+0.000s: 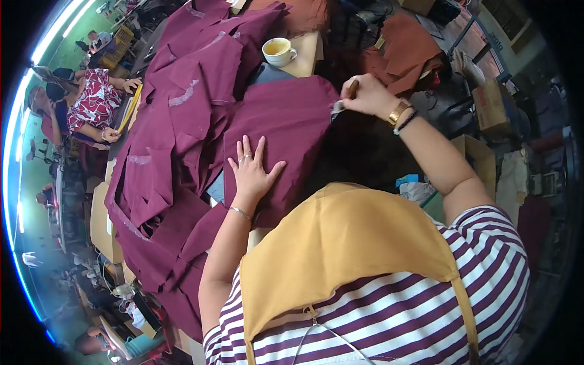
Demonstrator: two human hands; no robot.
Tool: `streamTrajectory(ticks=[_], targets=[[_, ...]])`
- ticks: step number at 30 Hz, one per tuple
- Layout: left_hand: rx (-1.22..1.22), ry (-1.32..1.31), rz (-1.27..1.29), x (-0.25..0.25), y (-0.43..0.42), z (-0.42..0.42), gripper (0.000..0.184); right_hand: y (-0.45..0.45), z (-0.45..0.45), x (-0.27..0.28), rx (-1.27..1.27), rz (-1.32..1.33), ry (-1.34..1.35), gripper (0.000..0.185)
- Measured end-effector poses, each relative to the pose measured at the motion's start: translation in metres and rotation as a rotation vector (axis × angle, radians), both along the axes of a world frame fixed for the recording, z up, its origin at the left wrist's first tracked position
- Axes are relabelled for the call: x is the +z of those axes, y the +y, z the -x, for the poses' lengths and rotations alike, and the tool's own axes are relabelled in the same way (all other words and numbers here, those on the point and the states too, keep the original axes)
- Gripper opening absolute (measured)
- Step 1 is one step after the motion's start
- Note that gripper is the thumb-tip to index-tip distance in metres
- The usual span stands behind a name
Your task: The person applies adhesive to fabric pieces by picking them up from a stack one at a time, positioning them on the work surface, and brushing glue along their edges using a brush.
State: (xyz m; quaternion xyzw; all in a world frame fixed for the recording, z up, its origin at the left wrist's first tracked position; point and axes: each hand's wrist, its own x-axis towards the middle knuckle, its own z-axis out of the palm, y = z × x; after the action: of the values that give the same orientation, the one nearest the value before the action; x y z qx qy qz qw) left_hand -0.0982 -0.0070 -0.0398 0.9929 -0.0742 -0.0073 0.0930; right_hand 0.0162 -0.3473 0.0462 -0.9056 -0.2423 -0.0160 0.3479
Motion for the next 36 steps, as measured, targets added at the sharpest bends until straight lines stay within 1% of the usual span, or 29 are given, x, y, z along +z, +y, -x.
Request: streamTrajectory(ticks=[1, 2, 5, 6, 7, 8, 10, 12, 13, 14, 15, 16, 17, 18, 19, 20, 21, 24, 25, 26, 28, 31, 34, 36], targets=[[-0.01, -0.002, 0.017, 0.001, 0.0, -0.001, 0.087, -0.013, -0.012, -0.007, -0.106, 0.164, -0.045, 0.012], [-0.015, -0.002, 0.013, 0.001, 0.0, -0.004, 0.087, -0.019, -0.008, 0.009, -0.114, 0.346, -0.058, 0.015], [-0.032, -0.005, -0.006, -0.001, 0.0, -0.014, 0.087, -0.003, 0.003, 0.019, -0.024, 0.036, -0.088, 0.013], [-0.044, -0.008, -0.018, -0.001, 0.001, -0.019, 0.087, 0.009, 0.007, 0.016, 0.027, -0.074, -0.086, 0.012], [-0.057, -0.013, -0.031, 0.0, 0.002, -0.023, 0.087, 0.015, 0.008, 0.001, 0.084, -0.198, -0.016, 0.01], [-0.078, -0.009, -0.027, 0.001, 0.004, -0.027, 0.087, 0.015, 0.011, -0.002, 0.101, -0.06, 0.055, 0.013], [-0.117, -0.005, -0.018, 0.0, 0.008, -0.035, 0.087, 0.0, 0.006, 0.001, 0.064, -0.064, 0.063, 0.012], [-0.162, -0.042, -0.011, -0.004, 0.005, -0.043, 0.086, -0.014, 0.0, 0.014, -0.037, 0.231, -0.054, 0.011], [-0.17, -0.068, -0.024, -0.003, 0.008, -0.049, 0.086, -0.014, 0.002, 0.012, -0.017, 0.123, -0.182, 0.009], [-0.192, -0.07, -0.051, 0.004, 0.009, -0.055, 0.085, -0.009, 0.003, 0.012, 0.021, 0.011, -0.191, 0.009], [-0.212, -0.088, -0.019, 0.007, 0.011, -0.059, 0.086, -0.001, 0.005, 0.005, 0.047, -0.135, -0.177, 0.008], [-0.239, -0.118, 0.038, -0.002, 0.015, -0.064, 0.087, 0.008, 0.01, 0.002, 0.077, -0.142, -0.201, 0.008], [-0.249, -0.073, 0.057, 0.005, 0.016, -0.067, 0.089, 0.011, 0.012, -0.008, 0.125, -0.181, -0.082, 0.007], [-0.244, -0.084, 0.025, 0.004, 0.015, -0.065, 0.087, 0.011, 0.013, -0.013, 0.108, -0.026, -0.042, 0.006], [-0.238, -0.114, 0.009, -0.001, 0.013, -0.062, 0.086, 0.011, 0.019, -0.009, 0.093, -0.132, -0.024, 0.004], [-0.194, -0.119, 0.008, 0.001, 0.006, -0.053, 0.083, 0.011, 0.021, -0.004, 0.041, -0.177, 0.067, 0.004], [-0.113, -0.11, -0.013, 0.002, -0.001, -0.04, 0.08, 0.007, 0.019, -0.009, 0.016, -0.166, 0.053, 0.005], [-0.015, 0.169, -0.065, 0.029, -0.011, 0.014, 0.082, 0.004, 0.024, -0.008, -0.004, -0.127, -0.012, 0.009], [-0.008, 0.179, -0.031, 0.026, -0.008, 0.03, 0.083, 0.002, 0.023, -0.015, -0.012, -0.082, -0.113, 0.01], [-0.004, 0.075, 0.289, -0.008, 0.001, 0.044, 0.084, 0.0, 0.022, -0.023, -0.036, -0.061, -0.136, 0.01], [0.071, 0.245, 0.013, 0.03, 0.001, 0.063, 0.084, 0.005, 0.028, -0.016, -0.073, -0.052, -0.128, 0.009], [0.099, 0.077, 0.053, -0.003, 0.023, 0.082, 0.085, 0.008, 0.032, -0.015, -0.107, -0.028, -0.109, 0.01], [0.163, 0.058, 0.086, 0.002, 0.034, 0.094, 0.086, 0.006, 0.032, -0.02, -0.107, -0.035, -0.137, 0.01], [0.223, 0.052, 0.079, 0.01, 0.033, 0.096, 0.089, 0.007, 0.033, -0.015, -0.125, -0.041, -0.083, 0.011]])
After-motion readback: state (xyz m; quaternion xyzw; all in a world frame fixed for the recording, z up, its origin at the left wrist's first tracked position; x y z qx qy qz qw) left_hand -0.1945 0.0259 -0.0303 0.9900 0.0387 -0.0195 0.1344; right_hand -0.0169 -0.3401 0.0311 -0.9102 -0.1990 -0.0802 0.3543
